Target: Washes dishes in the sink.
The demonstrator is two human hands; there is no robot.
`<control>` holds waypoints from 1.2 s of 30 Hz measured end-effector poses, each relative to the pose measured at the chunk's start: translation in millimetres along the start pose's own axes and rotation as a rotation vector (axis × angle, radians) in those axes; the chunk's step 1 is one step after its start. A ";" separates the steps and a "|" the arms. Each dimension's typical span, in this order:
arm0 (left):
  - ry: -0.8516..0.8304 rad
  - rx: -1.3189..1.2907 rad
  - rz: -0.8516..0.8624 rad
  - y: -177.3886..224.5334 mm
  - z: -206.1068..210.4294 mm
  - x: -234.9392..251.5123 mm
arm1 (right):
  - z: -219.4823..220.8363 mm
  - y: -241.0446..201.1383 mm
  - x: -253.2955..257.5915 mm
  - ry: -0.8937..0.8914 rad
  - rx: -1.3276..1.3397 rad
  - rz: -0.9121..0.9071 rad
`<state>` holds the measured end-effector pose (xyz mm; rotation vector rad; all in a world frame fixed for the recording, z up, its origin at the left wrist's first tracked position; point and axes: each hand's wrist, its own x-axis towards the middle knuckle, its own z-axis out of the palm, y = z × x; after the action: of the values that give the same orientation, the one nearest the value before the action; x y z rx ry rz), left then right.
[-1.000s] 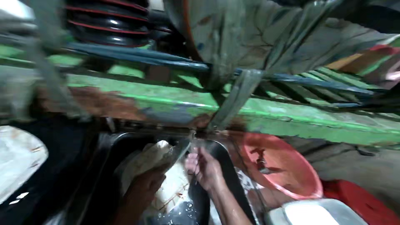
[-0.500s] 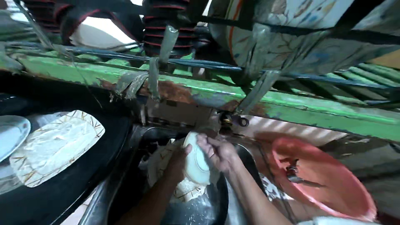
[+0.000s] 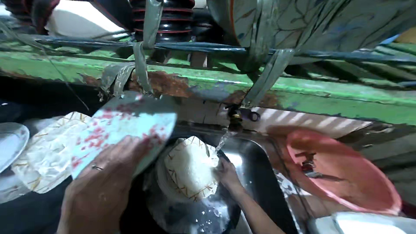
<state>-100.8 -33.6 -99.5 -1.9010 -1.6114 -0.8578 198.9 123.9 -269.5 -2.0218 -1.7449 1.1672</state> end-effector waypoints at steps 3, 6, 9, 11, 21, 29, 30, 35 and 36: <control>-0.112 0.100 -0.215 -33.4 -7.1 -7.9 | 6.1 -0.8 1.5 0.131 -0.068 -0.023; -0.300 0.192 -0.505 -51.9 -7.8 -8.9 | 5.1 7.2 3.7 0.218 -0.022 -0.069; -0.474 0.174 -0.590 -52.5 -7.9 -2.7 | -1.5 12.3 11.9 0.059 0.008 0.011; -0.471 0.095 -0.479 -38.2 -2.1 4.5 | -1.6 16.0 13.4 -0.022 0.119 0.084; -0.984 -0.193 -0.154 45.3 211.1 -62.2 | -6.5 21.5 -36.4 -0.172 0.649 0.340; -0.920 -0.574 0.073 106.0 252.9 -62.4 | -1.1 22.6 -48.2 -0.197 0.690 0.386; -0.871 -0.528 0.090 100.5 258.1 -57.9 | -1.4 23.5 -49.5 -0.192 0.684 0.388; -0.814 -0.388 -0.110 86.9 271.4 -55.1 | 1.5 17.4 -52.1 -0.153 0.711 0.396; -0.854 -0.485 -0.057 95.1 263.7 -58.3 | 2.0 16.7 -51.0 -0.117 0.717 0.384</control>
<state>24.9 101.4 -318.5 -2.8311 -2.0516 -0.4899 210.9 72.4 -260.3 -1.8668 -0.7806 1.7343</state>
